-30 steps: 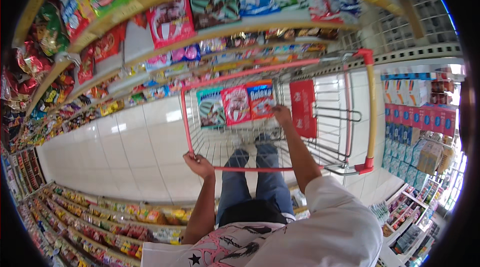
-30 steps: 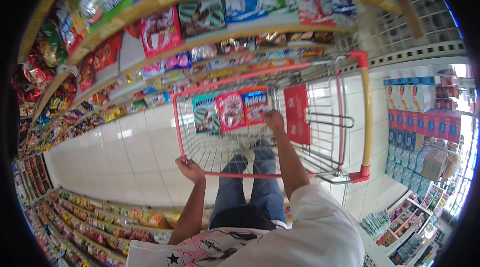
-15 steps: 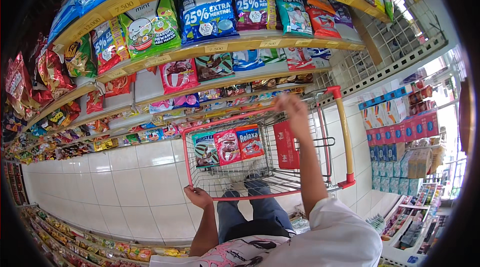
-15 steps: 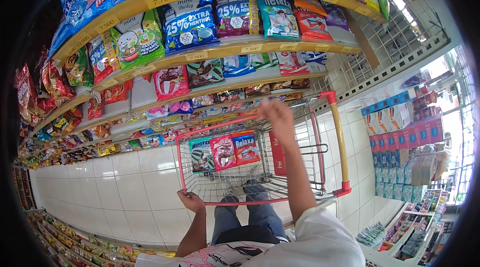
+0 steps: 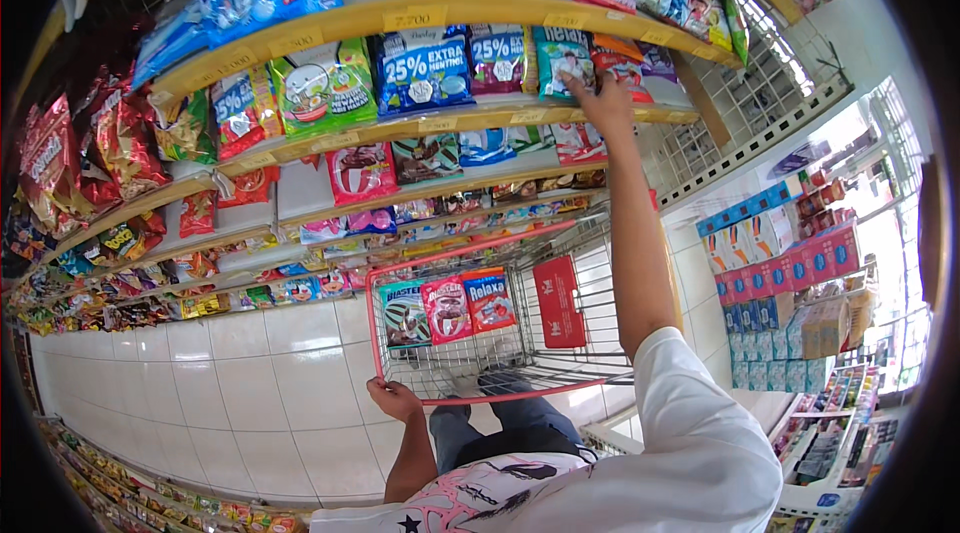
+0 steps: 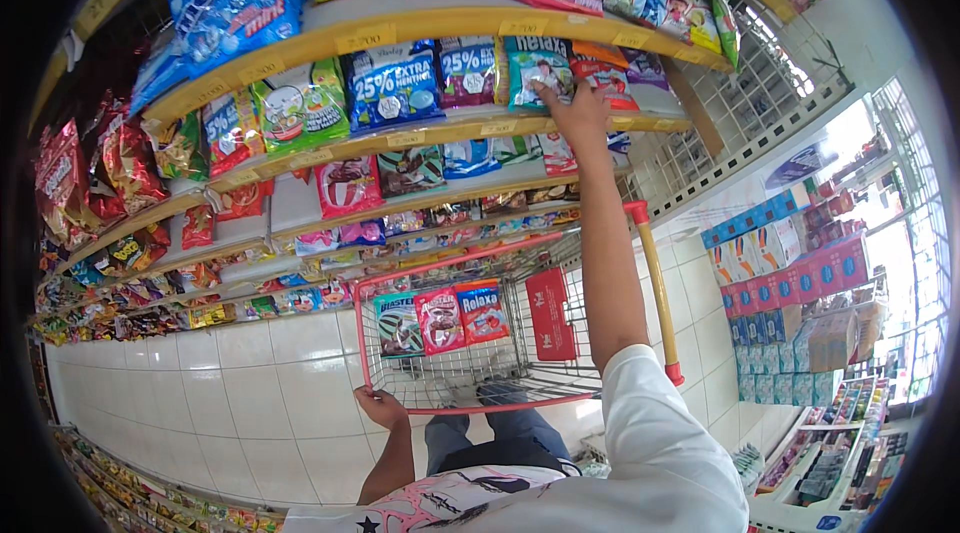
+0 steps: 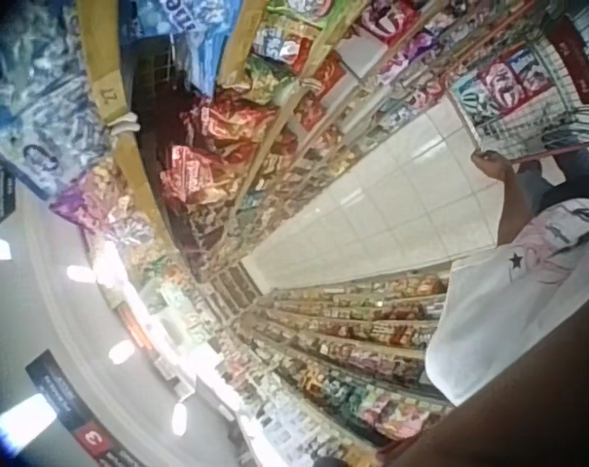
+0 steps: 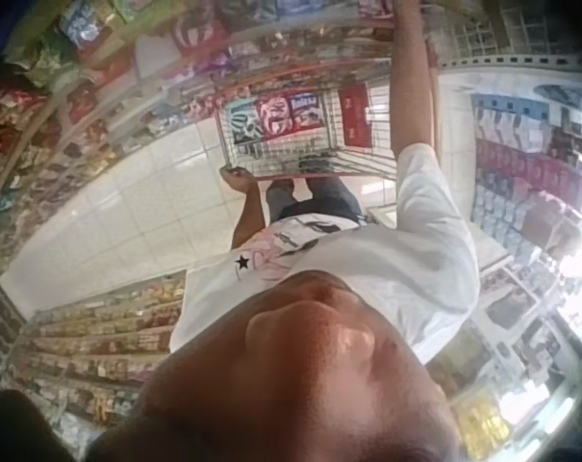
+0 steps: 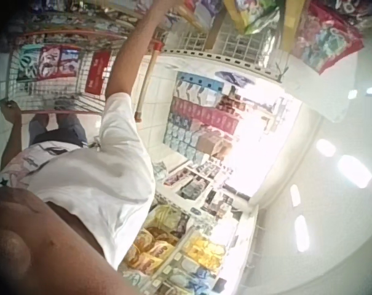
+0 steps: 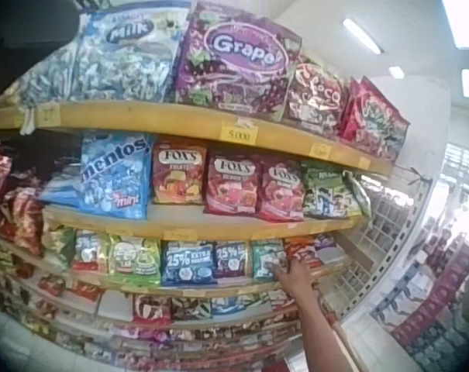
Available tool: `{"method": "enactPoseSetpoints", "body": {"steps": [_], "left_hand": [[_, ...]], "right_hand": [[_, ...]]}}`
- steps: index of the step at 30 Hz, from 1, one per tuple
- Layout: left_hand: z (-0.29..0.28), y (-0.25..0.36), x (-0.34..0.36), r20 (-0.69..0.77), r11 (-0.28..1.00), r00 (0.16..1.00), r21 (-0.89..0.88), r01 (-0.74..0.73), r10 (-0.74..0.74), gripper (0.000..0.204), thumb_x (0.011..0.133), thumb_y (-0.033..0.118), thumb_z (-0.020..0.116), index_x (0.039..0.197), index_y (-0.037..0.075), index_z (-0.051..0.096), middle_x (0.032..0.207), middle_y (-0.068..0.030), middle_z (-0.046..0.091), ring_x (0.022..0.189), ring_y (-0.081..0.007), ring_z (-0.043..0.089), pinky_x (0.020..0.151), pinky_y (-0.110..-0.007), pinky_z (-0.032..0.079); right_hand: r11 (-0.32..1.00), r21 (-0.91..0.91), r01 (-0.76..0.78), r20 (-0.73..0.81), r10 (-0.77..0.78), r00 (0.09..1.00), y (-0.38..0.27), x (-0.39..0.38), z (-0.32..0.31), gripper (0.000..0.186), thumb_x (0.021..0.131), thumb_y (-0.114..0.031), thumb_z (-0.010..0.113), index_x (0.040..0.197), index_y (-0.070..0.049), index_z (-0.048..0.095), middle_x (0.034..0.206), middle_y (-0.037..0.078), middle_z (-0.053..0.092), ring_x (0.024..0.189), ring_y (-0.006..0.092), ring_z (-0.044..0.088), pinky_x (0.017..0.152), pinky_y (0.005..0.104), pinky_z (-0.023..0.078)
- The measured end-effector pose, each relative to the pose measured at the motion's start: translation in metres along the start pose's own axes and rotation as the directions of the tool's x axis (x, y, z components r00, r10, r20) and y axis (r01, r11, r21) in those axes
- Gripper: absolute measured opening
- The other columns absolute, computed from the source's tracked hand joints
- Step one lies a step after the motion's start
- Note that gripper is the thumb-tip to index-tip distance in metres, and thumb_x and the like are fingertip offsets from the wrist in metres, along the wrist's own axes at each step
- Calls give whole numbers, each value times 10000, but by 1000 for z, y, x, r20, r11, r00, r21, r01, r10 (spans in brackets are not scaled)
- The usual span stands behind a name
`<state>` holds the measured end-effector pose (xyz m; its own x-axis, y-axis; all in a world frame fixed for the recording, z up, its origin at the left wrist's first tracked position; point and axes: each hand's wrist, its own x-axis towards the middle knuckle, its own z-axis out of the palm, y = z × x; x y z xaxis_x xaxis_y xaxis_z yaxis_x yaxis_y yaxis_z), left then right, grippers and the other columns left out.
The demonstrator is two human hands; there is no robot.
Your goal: Selecting various snack bags from shelves and placing them in a grocery cart.
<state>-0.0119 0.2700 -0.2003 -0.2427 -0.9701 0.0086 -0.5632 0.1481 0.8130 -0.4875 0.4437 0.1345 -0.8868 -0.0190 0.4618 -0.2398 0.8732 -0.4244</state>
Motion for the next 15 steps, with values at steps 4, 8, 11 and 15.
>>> {"method": "enactPoseSetpoints", "body": {"steps": [4, 8, 11, 15], "left_hand": [[4, 9, 2, -45, 999, 998, -21, -44, 43, 185, 701, -120, 404, 805, 31, 379, 772, -105, 404, 703, -256, 411, 653, -328, 370], [3, 5, 9, 3, 1000, 1000, 8, -17, 17, 157, 725, -61, 434, 840, 42, 409, 813, -116, 459, 763, -294, 462, 680, -388, 380], [4, 6, 10, -2, 998, 999, 23, -54, 54, 156, 722, -44, 461, 840, 47, 413, 801, -111, 456, 762, -297, 464, 685, -398, 377], [6, 5, 7, -7, 997, 997, 29, -71, 71, 182, 705, -35, 508, 814, 42, 384, 763, -102, 426, 711, -272, 452, 672, -374, 379]], "right_hand": [[991, 114, -76, 122, 62, 991, -7, 8, -15, 814, 595, -617, 691, 1116, -4, 569, 1073, 232, 586, 1047, 382, 525, 924, 428, 375], [908, 369, -201, 240, 115, 964, -12, 11, -27, 580, 582, -466, 771, 924, -11, 660, 860, 132, 661, 885, 250, 612, 812, 342, 430], [798, 534, -279, 222, 186, 957, -17, 13, -38, 412, 644, -375, 753, 836, -29, 638, 845, 78, 628, 787, 172, 560, 775, 292, 406], [710, 628, -320, 287, 171, 943, -19, 8, -49, 339, 699, -324, 733, 820, -34, 608, 830, 59, 602, 767, 151, 541, 761, 278, 393]]}}
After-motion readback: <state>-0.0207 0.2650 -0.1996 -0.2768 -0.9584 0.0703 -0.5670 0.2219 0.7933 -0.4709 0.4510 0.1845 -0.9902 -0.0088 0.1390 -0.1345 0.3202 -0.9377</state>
